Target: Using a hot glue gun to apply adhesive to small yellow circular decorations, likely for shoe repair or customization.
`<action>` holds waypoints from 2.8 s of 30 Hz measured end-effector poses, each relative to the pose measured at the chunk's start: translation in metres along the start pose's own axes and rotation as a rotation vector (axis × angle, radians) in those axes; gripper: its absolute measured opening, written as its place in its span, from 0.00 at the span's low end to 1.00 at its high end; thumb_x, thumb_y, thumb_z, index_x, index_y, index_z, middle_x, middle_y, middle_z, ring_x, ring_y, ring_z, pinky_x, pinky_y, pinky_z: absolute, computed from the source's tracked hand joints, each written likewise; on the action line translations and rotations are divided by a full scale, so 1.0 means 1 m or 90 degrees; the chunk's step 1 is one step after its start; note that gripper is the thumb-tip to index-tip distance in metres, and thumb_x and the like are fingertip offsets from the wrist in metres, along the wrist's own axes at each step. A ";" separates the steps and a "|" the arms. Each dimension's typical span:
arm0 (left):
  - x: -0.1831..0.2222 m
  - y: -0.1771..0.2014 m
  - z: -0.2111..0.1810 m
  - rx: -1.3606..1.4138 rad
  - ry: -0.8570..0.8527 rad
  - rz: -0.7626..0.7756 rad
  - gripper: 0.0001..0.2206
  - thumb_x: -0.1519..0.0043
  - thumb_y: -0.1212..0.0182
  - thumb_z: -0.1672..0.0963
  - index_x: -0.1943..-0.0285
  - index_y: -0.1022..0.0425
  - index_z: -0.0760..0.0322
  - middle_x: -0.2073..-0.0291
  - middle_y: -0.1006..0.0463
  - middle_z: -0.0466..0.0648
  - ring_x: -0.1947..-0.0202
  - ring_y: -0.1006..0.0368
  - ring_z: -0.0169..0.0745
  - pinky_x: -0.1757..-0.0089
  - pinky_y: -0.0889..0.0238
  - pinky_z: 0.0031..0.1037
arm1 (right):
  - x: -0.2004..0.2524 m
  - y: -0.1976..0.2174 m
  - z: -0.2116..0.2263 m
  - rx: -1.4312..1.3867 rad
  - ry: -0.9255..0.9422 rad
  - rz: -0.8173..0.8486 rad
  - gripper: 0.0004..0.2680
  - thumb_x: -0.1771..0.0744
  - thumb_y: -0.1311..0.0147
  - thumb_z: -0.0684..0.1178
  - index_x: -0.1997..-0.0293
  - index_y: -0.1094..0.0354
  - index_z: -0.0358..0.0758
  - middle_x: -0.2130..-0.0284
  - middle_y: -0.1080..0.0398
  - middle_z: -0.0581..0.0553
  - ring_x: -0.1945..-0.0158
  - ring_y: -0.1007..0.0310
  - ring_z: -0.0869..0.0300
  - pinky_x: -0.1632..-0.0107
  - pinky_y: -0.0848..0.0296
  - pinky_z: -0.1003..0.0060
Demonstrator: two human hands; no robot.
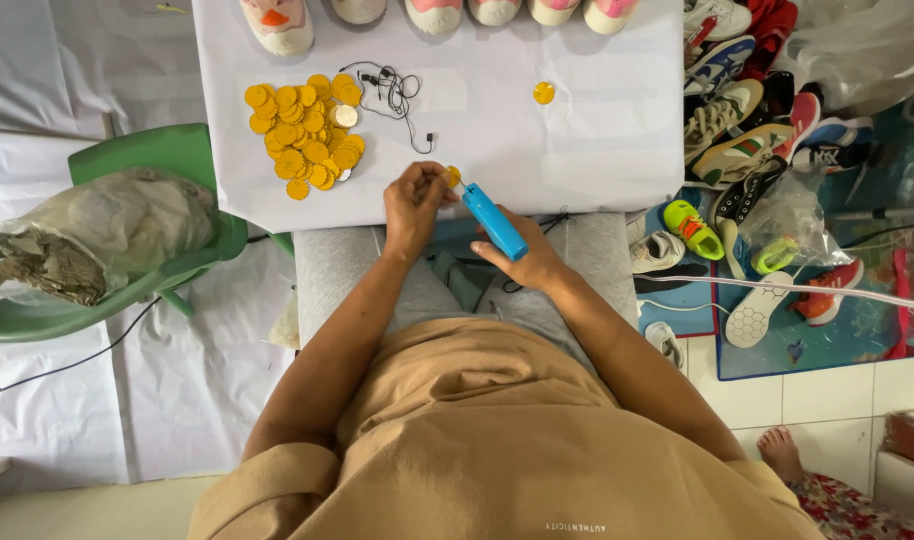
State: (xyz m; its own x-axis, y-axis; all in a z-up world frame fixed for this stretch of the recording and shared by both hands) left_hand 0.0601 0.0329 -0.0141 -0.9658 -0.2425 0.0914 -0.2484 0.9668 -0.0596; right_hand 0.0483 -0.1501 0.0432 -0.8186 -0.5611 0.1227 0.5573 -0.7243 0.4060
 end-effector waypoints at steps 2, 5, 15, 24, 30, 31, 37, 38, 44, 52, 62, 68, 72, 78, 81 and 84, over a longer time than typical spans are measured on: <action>-0.004 0.007 0.003 0.007 0.009 -0.004 0.04 0.34 0.42 0.61 0.56 0.26 0.72 0.69 0.19 0.56 0.71 0.19 0.40 0.65 0.22 0.25 | 0.002 -0.004 -0.024 -0.028 0.010 -0.017 0.09 0.34 0.41 0.51 0.56 0.32 0.38 0.70 0.25 0.37 0.67 0.24 0.48 0.65 0.28 0.56; -0.007 0.009 0.010 0.022 0.019 -0.002 0.06 0.33 0.41 0.60 0.55 0.26 0.73 0.68 0.19 0.57 0.71 0.19 0.40 0.65 0.22 0.26 | 0.001 -0.005 -0.051 -0.089 0.022 -0.084 0.09 0.34 0.37 0.51 0.55 0.30 0.42 0.69 0.24 0.41 0.66 0.24 0.53 0.63 0.28 0.58; 0.019 -0.028 0.006 0.101 0.029 0.136 0.05 0.35 0.39 0.63 0.54 0.26 0.74 0.67 0.20 0.57 0.69 0.19 0.40 0.64 0.21 0.26 | -0.001 0.007 -0.051 -0.230 0.144 -0.256 0.09 0.35 0.34 0.40 0.55 0.29 0.30 0.66 0.23 0.35 0.59 0.21 0.52 0.54 0.23 0.56; 0.027 -0.042 0.005 0.124 0.067 0.206 0.05 0.35 0.41 0.64 0.53 0.26 0.76 0.67 0.20 0.62 0.68 0.18 0.44 0.63 0.21 0.30 | -0.002 0.020 -0.049 -0.320 0.078 -0.286 0.07 0.35 0.37 0.36 0.56 0.30 0.30 0.65 0.25 0.38 0.56 0.24 0.57 0.49 0.25 0.57; 0.025 -0.041 0.003 0.203 0.119 0.195 0.05 0.34 0.43 0.63 0.54 0.27 0.77 0.67 0.21 0.59 0.68 0.19 0.43 0.63 0.20 0.28 | -0.005 0.017 -0.053 -0.391 0.036 -0.278 0.08 0.36 0.36 0.36 0.56 0.31 0.32 0.64 0.27 0.43 0.55 0.25 0.60 0.47 0.26 0.60; 0.025 -0.040 0.000 0.203 0.120 0.195 0.05 0.34 0.43 0.63 0.54 0.27 0.77 0.67 0.21 0.59 0.68 0.19 0.43 0.63 0.20 0.28 | -0.005 0.016 -0.052 -0.391 0.035 -0.278 0.08 0.36 0.36 0.36 0.56 0.31 0.32 0.64 0.27 0.43 0.55 0.25 0.60 0.47 0.26 0.60; 0.025 -0.041 0.004 0.246 0.186 0.228 0.05 0.34 0.42 0.62 0.53 0.27 0.74 0.65 0.20 0.58 0.65 0.18 0.41 0.60 0.21 0.27 | -0.004 0.016 -0.054 -0.453 0.020 -0.269 0.09 0.36 0.35 0.36 0.56 0.32 0.31 0.66 0.28 0.41 0.56 0.26 0.57 0.47 0.27 0.59; 0.025 -0.041 0.005 0.235 0.181 0.229 0.05 0.34 0.42 0.62 0.53 0.27 0.74 0.65 0.20 0.58 0.65 0.18 0.41 0.61 0.21 0.27 | -0.004 0.016 -0.053 -0.445 0.016 -0.267 0.09 0.36 0.36 0.35 0.56 0.32 0.31 0.66 0.28 0.41 0.56 0.26 0.57 0.47 0.27 0.59; 0.026 -0.041 0.002 0.195 0.156 0.244 0.09 0.35 0.41 0.62 0.47 0.25 0.74 0.63 0.19 0.59 0.64 0.18 0.41 0.60 0.22 0.26 | -0.005 0.014 -0.060 -0.406 0.026 -0.277 0.09 0.36 0.36 0.34 0.56 0.31 0.31 0.66 0.28 0.41 0.56 0.25 0.57 0.48 0.26 0.59; 0.024 -0.040 0.016 0.139 0.126 0.216 0.07 0.36 0.37 0.61 0.53 0.22 0.75 0.65 0.19 0.59 0.65 0.19 0.42 0.60 0.23 0.28 | -0.004 0.011 -0.065 -0.372 0.038 -0.295 0.08 0.37 0.35 0.35 0.58 0.29 0.30 0.68 0.27 0.40 0.58 0.24 0.56 0.49 0.25 0.58; 0.022 -0.036 0.016 0.106 0.132 0.189 0.07 0.38 0.36 0.63 0.54 0.21 0.78 0.69 0.19 0.60 0.68 0.19 0.41 0.62 0.23 0.28 | -0.007 0.007 -0.073 -0.354 0.042 -0.314 0.08 0.38 0.34 0.34 0.59 0.27 0.30 0.68 0.25 0.37 0.59 0.22 0.53 0.53 0.22 0.55; 0.021 -0.035 0.019 0.117 0.135 0.182 0.07 0.40 0.35 0.63 0.56 0.22 0.77 0.71 0.19 0.60 0.70 0.19 0.41 0.63 0.24 0.27 | -0.007 0.004 -0.075 -0.373 0.045 -0.311 0.09 0.39 0.35 0.33 0.58 0.27 0.30 0.67 0.25 0.37 0.58 0.21 0.52 0.52 0.22 0.54; 0.022 -0.037 0.020 0.119 0.134 0.187 0.05 0.40 0.37 0.64 0.58 0.23 0.75 0.71 0.20 0.59 0.70 0.19 0.41 0.63 0.24 0.28 | -0.007 0.002 -0.077 -0.347 0.061 -0.315 0.08 0.38 0.34 0.34 0.59 0.27 0.31 0.68 0.25 0.37 0.60 0.21 0.52 0.54 0.21 0.54; 0.022 -0.037 0.022 0.126 0.137 0.197 0.04 0.40 0.36 0.63 0.58 0.24 0.73 0.71 0.21 0.58 0.69 0.20 0.41 0.62 0.24 0.30 | -0.006 0.004 -0.069 -0.347 0.060 -0.312 0.09 0.39 0.35 0.33 0.59 0.27 0.31 0.69 0.25 0.37 0.61 0.21 0.51 0.54 0.20 0.52; 0.022 -0.037 0.020 0.113 0.136 0.198 0.03 0.41 0.38 0.64 0.60 0.24 0.71 0.72 0.23 0.55 0.70 0.21 0.38 0.61 0.25 0.30 | -0.005 0.005 -0.064 -0.364 0.043 -0.302 0.08 0.39 0.35 0.33 0.59 0.27 0.31 0.69 0.24 0.38 0.61 0.21 0.52 0.52 0.22 0.52; 0.022 -0.037 0.018 0.113 0.138 0.200 0.03 0.41 0.38 0.64 0.60 0.24 0.71 0.72 0.23 0.54 0.69 0.21 0.38 0.60 0.25 0.31 | -0.004 0.007 -0.056 -0.350 0.043 -0.302 0.08 0.39 0.34 0.33 0.60 0.27 0.32 0.70 0.24 0.36 0.61 0.21 0.52 0.53 0.21 0.53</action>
State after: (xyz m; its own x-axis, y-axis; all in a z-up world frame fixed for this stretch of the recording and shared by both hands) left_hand 0.0465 -0.0100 -0.0282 -0.9635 0.1028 0.2473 0.0285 0.9576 -0.2868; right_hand 0.0634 -0.1750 -0.0053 -0.9888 -0.1483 -0.0170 0.1493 -0.9822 -0.1139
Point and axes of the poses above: each hand's wrist, its own x-axis away from the middle knuckle, its own y-axis out of the back of the hand, z = x × y, the point moved 5 cm from there along -x, towards the middle knuckle
